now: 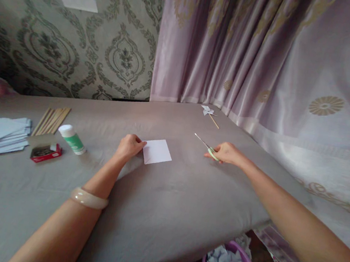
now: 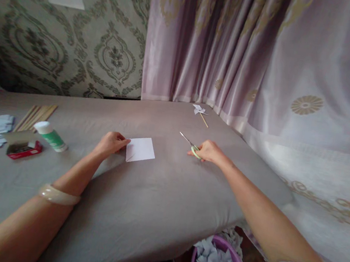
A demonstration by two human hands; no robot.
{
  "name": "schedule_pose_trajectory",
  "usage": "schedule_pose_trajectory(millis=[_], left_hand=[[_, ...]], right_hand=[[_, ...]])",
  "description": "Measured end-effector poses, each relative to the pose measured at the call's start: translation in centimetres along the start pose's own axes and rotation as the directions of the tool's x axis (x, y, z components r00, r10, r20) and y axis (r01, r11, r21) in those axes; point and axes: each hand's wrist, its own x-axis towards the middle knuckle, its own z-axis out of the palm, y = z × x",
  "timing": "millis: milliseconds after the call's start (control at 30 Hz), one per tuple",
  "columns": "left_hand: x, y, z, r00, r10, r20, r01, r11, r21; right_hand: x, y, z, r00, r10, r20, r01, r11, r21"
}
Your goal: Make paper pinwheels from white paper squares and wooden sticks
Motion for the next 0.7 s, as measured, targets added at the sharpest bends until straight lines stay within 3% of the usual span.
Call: schedule_pose_trajectory(millis=[100,167,233,300,400,467,567,633,700], left_hand=[[-0.6,1.6,0.6,0.962,0.153,-0.226,-0.151,0.988,0.024],[-1.9,3.2,1.5,0.969,0.222,-0.105,-0.239,0.951,-0.195],[-3.5,4.7,2.9,0.962,0.249,0.112,-0.179,0.884,-0.432],[-5.0,5.5,4.5,0.933,0.281,0.226,-0.119,0.831,-0.543],[-5.7,5.1,6.5,0.944,0.272,0.184,-0.086,0.745,-0.662],[-5.3,4.2,7.2,0.951,0.275,0.139,-0.118,0.743,-0.659],[-4.4,3.2,7.6,0.951,0.303,0.069,-0.203,0.776,-0.597],[-4.2,3.0,7.6,0.946,0.318,0.058,-0.225,0.776,-0.589],[-4.3,3.2,7.4,0.949,0.309,0.059,-0.211,0.766,-0.607]], right_hand=[[-0.8,-2.3,1.0,0.995,-0.034,-0.095,0.043,0.995,0.095],[-2.1,-4.5,1.7,0.983,-0.096,-0.158,0.113,0.988,0.102],[-3.6,-6.9,2.6,0.947,-0.200,-0.250,0.226,0.971,0.079],[-5.0,-8.9,3.5,0.922,-0.252,-0.293,0.275,0.961,0.040],[-5.9,-10.4,4.7,0.918,-0.269,-0.291,0.280,0.960,-0.001],[-5.8,-10.5,5.2,0.919,-0.333,-0.213,0.350,0.936,0.046],[-5.1,-9.7,5.4,0.874,-0.476,-0.098,0.486,0.853,0.191],[-4.9,-9.3,5.6,0.873,-0.467,-0.143,0.488,0.843,0.226],[-5.1,-9.2,6.1,0.865,-0.420,-0.274,0.481,0.849,0.217]])
